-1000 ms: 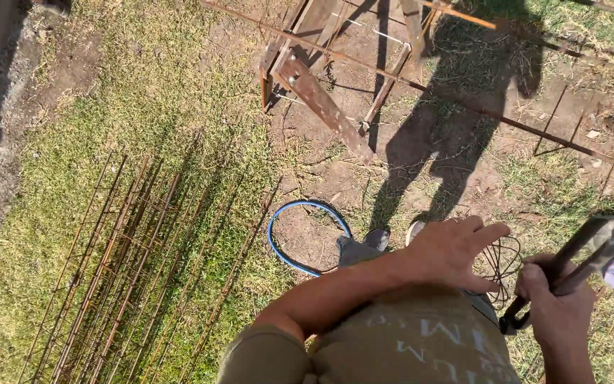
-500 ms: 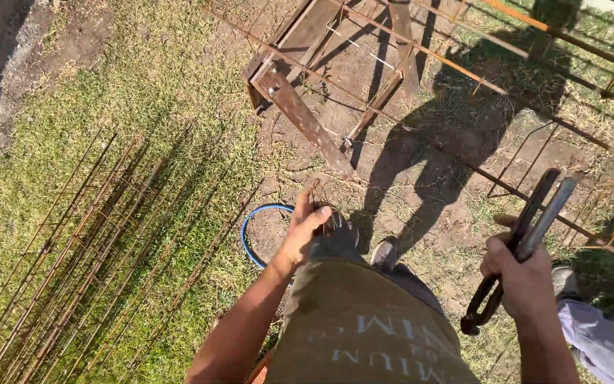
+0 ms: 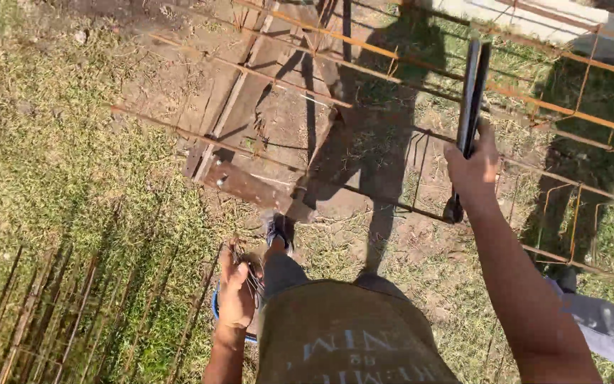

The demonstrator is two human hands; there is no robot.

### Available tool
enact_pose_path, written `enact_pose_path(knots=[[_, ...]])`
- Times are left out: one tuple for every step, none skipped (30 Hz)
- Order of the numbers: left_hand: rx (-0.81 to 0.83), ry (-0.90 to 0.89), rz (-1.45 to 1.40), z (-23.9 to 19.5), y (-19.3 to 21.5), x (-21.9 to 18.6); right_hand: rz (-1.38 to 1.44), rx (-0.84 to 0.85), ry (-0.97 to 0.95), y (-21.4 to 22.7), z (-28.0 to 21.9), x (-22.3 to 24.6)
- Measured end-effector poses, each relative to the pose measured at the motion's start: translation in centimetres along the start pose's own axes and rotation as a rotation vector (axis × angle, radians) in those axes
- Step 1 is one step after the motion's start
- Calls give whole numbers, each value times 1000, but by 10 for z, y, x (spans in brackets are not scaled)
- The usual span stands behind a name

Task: Tie steel rebar intersections with wire using pliers

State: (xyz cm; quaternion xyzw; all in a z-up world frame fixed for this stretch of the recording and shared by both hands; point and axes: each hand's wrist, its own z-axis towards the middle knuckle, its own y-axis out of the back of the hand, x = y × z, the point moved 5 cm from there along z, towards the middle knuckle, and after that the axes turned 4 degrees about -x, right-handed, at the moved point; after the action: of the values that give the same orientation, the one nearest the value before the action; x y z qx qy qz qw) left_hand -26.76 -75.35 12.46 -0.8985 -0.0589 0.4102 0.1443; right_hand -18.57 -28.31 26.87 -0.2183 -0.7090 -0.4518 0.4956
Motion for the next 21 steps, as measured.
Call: enact_pose_path(knots=[[15, 24, -115, 23, 7, -9, -153, -72, -15, -12, 33, 14], [29, 40, -120, 35, 6, -23, -168, -87, -17, -18, 77, -5], [84, 17, -99, 46, 3, -38, -100, -59, 96, -23, 119, -19], [118, -15, -77, 52, 8, -56, -21, -7, 205, -39, 160, -36], [112, -9, -80, 55, 20, -65, -27, -1, 201, -55, 178, -29], [137, -6, -28, 65, 25, -75, -183, -99, 57, -58, 197, -30], [162, -4, 25, 75, 30, -84, -336, -195, -90, -58, 216, -32], [162, 11, 29, 85, 43, -87, -344, -196, -102, -69, 216, -11], [203, -14, 69, 94, 55, -91, -343, -202, -177, -79, 216, 6], [241, -47, 104, 105, 65, -95, -336, -204, -242, -92, 221, 26], [239, -42, 103, 105, 48, -109, -340, -202, -245, -93, 243, 10], [222, -85, 84, 100, 35, -124, -446, -226, -258, -94, 264, -7], [205, -128, 65, 93, 22, -138, -551, -250, -268, -95, 282, -25], [173, -116, 71, 90, 9, -139, -559, -218, -279, -92, 297, -43], [197, -138, 40, 86, -5, -142, -653, -232, -302, -86, 309, -61], [201, -180, 23, 80, -12, -153, -727, -224, -317, -101, 322, -80], [149, -188, 42, 80, -24, -163, -717, -168, -319, -93, 336, -103], [174, -136, 151, 73, -37, -166, -915, -98, -260, -88, 345, -127], [198, -76, 256, 69, -48, -168, -1105, -26, -183, -86, 356, -153], [156, -80, 259, 70, -43, -155, -1098, 15, -168, -88, 357, -178], [216, -123, 165, 71, -45, -143, -748, -47, -146, -88, 360, -201]])
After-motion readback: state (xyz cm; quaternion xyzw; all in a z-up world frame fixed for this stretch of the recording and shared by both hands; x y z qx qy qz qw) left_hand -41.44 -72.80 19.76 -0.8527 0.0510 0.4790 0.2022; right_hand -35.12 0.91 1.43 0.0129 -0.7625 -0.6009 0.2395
